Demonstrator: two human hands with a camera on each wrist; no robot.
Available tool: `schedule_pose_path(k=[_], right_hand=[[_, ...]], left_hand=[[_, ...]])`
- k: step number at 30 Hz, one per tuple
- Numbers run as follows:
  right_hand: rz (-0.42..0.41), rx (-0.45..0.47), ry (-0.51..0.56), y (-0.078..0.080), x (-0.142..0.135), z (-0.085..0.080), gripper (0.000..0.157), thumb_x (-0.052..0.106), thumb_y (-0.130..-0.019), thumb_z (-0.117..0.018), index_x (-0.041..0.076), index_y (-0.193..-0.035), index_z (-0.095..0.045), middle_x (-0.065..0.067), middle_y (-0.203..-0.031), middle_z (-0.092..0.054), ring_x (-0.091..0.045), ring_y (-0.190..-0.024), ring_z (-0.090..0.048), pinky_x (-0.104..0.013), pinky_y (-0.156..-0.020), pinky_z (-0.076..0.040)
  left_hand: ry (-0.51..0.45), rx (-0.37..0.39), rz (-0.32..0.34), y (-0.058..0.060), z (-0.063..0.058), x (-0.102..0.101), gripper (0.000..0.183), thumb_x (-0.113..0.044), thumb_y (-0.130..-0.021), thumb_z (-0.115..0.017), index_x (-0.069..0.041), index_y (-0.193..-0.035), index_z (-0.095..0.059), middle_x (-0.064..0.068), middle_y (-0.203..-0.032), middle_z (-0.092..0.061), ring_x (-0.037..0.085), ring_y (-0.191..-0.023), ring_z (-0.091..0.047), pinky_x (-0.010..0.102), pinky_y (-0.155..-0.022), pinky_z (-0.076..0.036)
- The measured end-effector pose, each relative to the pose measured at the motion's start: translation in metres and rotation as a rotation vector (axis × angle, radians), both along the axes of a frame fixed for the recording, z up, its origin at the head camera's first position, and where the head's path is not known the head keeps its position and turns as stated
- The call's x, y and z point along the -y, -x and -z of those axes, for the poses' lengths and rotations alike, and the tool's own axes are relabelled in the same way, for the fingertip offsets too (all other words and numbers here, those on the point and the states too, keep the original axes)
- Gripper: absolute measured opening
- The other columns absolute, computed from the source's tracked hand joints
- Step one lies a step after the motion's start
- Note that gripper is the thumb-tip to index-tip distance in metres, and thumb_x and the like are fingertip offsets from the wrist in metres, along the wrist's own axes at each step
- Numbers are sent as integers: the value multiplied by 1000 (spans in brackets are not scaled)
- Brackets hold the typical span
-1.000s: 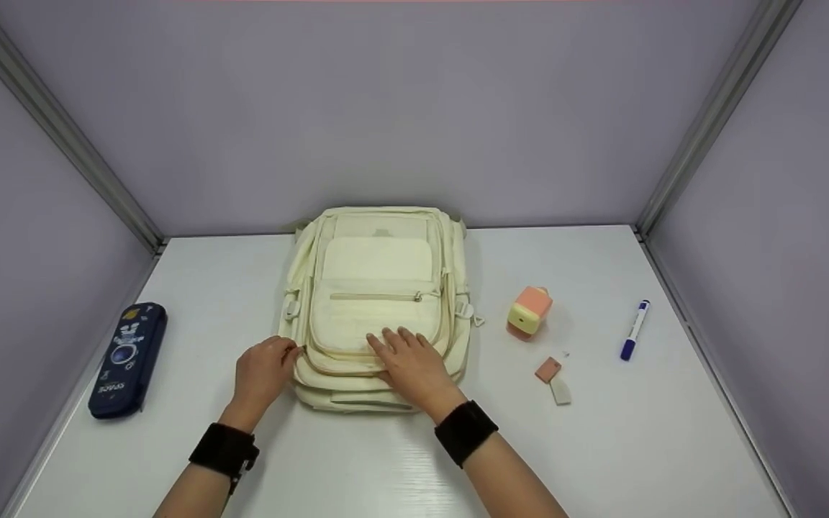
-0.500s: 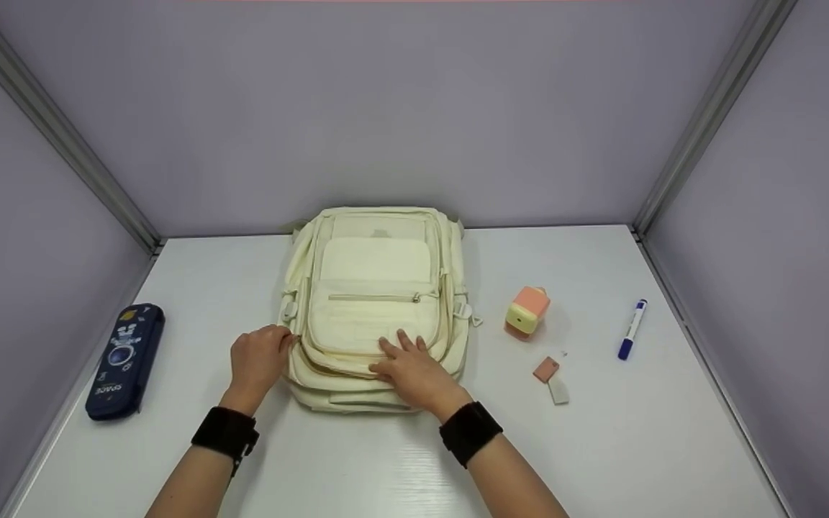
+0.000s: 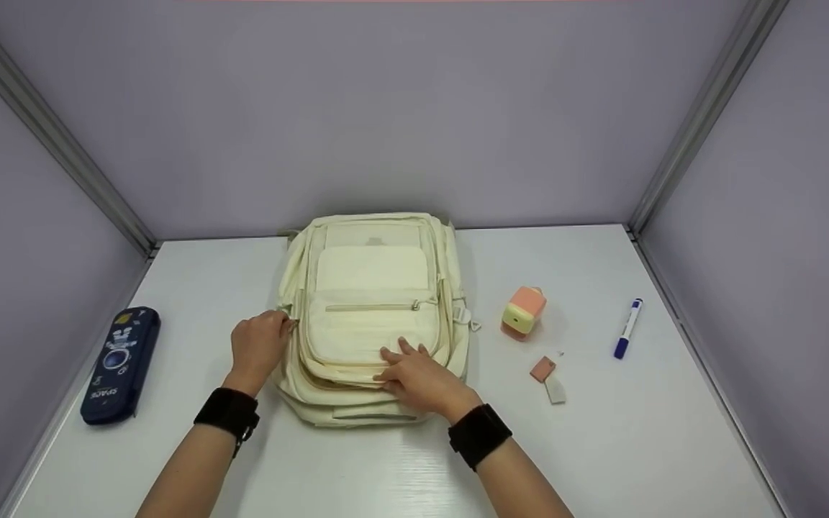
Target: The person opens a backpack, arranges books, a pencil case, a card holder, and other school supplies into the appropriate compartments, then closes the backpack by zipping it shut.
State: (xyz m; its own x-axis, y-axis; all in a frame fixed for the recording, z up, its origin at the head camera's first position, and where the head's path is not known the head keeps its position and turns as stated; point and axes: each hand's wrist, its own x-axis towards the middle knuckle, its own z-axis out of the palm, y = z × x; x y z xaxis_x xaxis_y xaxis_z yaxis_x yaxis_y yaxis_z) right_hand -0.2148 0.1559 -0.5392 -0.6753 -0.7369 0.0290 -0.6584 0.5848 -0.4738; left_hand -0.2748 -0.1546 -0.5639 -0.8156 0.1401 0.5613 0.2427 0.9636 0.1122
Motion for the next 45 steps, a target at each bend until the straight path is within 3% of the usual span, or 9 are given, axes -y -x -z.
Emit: schedule_pose_path(k=[11,16,20,30,37,45], right_hand=[[3,23,10,-1,-2,0,27,15,-99,-60,10,-124,-69,-18,-150,-40,-44,-142,-21,-61,-110,-19],[8,19,0,-2,-1,-1,27,16,-100,-60,11,-124,-69,-18,-150,-40,-44,-143,-20,-61,-111,-19],[9,23,0,-3,-1,-1,27,15,-99,-60,11,-124,-69,-18,-150,-39,-44,-143,-19,-61,-110,-19],[7,56,14,-2,-3,-2,28,14,-99,-60,9,-125,-69,-18,-150,-40,-43,-143,-20,-59,-112,-18],[3,76,36,0,-4,-3,27,16,-100,-58,9,-123,-69,-17,-150,-40,-43,-142,-20,-59,-112,-17],[28,130,79,3,-3,-8,20,16,-103,-53,9,-110,-69,-18,-148,-43,-42,-142,-24,-59,-112,-17]], left_hand=[[51,-44,-16,27,4,1,22,-13,-87,-74,-1,-70,-67,10,-59,-59,26,-46,-55,38,-46,-42],[71,-102,-36,33,9,-2,20,-2,-89,-66,1,-70,-63,13,-62,-59,27,-44,-54,39,-44,-43],[52,-107,-57,36,11,-4,21,-2,-92,-62,1,-71,-62,13,-64,-58,29,-45,-55,42,-45,-43],[-11,-37,-112,39,5,-10,16,-2,-93,-60,3,-78,-64,15,-74,-64,34,-55,-60,47,-51,-49],[-66,1,-77,35,3,-6,15,-6,-90,-68,3,-78,-64,16,-73,-61,34,-59,-60,46,-51,-49],[-124,177,-81,26,-3,-1,25,-20,-95,-67,5,-101,-65,21,-92,-60,38,-84,-60,49,-66,-51]])
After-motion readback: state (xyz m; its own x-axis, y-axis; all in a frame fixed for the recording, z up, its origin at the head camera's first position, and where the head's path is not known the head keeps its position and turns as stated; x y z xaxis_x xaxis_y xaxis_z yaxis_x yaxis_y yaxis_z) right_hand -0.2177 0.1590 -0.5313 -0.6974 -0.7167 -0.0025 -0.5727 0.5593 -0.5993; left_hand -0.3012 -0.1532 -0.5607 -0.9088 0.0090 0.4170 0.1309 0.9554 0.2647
